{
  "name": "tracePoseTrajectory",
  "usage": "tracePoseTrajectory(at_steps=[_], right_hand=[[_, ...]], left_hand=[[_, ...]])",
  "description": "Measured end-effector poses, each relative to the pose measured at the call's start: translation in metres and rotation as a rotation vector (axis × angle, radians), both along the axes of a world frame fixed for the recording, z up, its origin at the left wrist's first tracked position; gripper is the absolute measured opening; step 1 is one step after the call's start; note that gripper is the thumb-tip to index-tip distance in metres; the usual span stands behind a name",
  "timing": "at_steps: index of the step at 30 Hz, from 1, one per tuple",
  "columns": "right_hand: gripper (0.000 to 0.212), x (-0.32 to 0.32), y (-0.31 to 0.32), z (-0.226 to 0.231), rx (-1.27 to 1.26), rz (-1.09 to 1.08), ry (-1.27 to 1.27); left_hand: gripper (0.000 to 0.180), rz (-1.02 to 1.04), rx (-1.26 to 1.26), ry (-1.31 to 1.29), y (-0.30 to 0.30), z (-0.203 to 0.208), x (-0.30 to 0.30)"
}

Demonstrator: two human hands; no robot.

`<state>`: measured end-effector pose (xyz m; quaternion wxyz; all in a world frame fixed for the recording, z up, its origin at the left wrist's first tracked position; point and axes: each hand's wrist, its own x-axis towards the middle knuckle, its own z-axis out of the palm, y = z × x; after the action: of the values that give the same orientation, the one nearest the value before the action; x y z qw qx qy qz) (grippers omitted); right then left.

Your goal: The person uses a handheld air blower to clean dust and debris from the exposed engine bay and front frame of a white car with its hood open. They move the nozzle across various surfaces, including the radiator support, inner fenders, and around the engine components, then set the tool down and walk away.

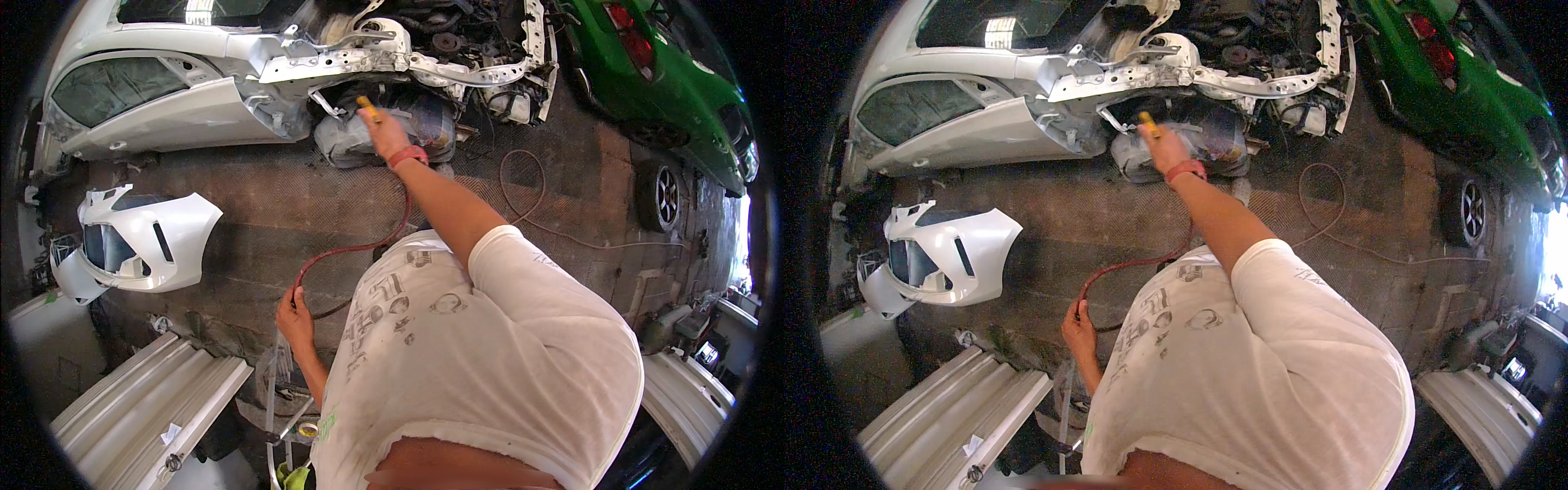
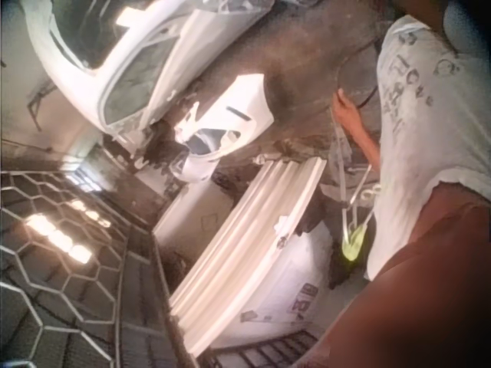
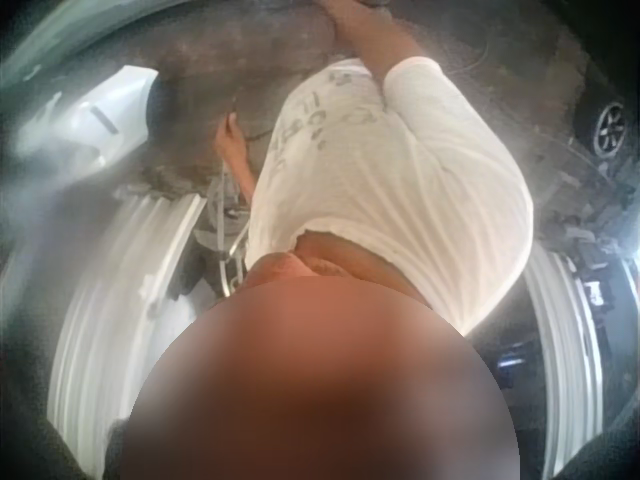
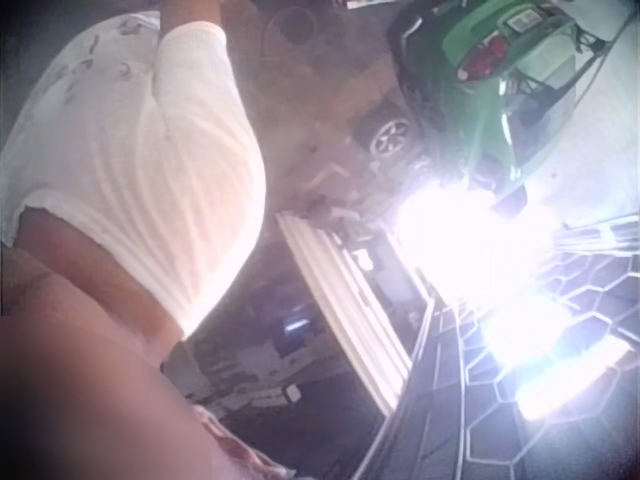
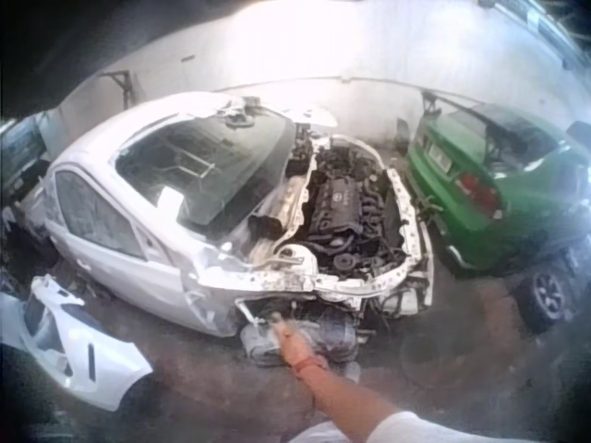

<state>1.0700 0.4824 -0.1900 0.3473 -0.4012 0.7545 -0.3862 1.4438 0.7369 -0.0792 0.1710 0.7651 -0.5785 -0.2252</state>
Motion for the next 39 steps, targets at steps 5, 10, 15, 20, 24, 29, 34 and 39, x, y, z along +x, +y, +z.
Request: tracePoseTrajectory(at_steps=[5,10,15,20,24,29,34,39], right_hand=[[0.073,0.037,-0.018,0.021,-0.084,0.187,-0.031],[0.070,-0.029,-0.014,-0.020,-0.127,-0.318,-0.023],[0.077,-0.126,0.036,-0.052,0.054,-0.700,-0.292],[0.079,-0.174,0.075,-0.058,0.102,-0.779,-0.315],[0.078,-0.206,0.095,-0.065,0.162,-0.716,-0.384],[0.080,-0.261,0.112,-0.074,0.063,-1.041,-0.411],[0.080,-0.323,0.119,-0.077,0.076,-0.903,-0.554],[0.077,-0.371,0.119,-0.074,-0.015,-0.971,-0.433]], left_hand=[[0.037,-0.009,-0.012,0.014,0.007,-0.001,-0.003],[0.041,0.119,0.071,0.055,0.018,-0.009,-0.001],[0.043,0.025,-0.028,0.046,0.003,-0.011,-0.002],[0.043,-0.097,-0.012,0.007,-0.033,-0.006,-0.029],[0.044,-0.169,-0.068,0.038,-0.053,0.003,-0.055],[0.043,-0.134,0.008,0.069,-0.054,0.005,-0.092],[0.043,-0.056,0.259,0.013,-0.054,0.002,-0.153],[0.045,-0.182,0.075,-0.010,-0.070,0.011,-0.228]])
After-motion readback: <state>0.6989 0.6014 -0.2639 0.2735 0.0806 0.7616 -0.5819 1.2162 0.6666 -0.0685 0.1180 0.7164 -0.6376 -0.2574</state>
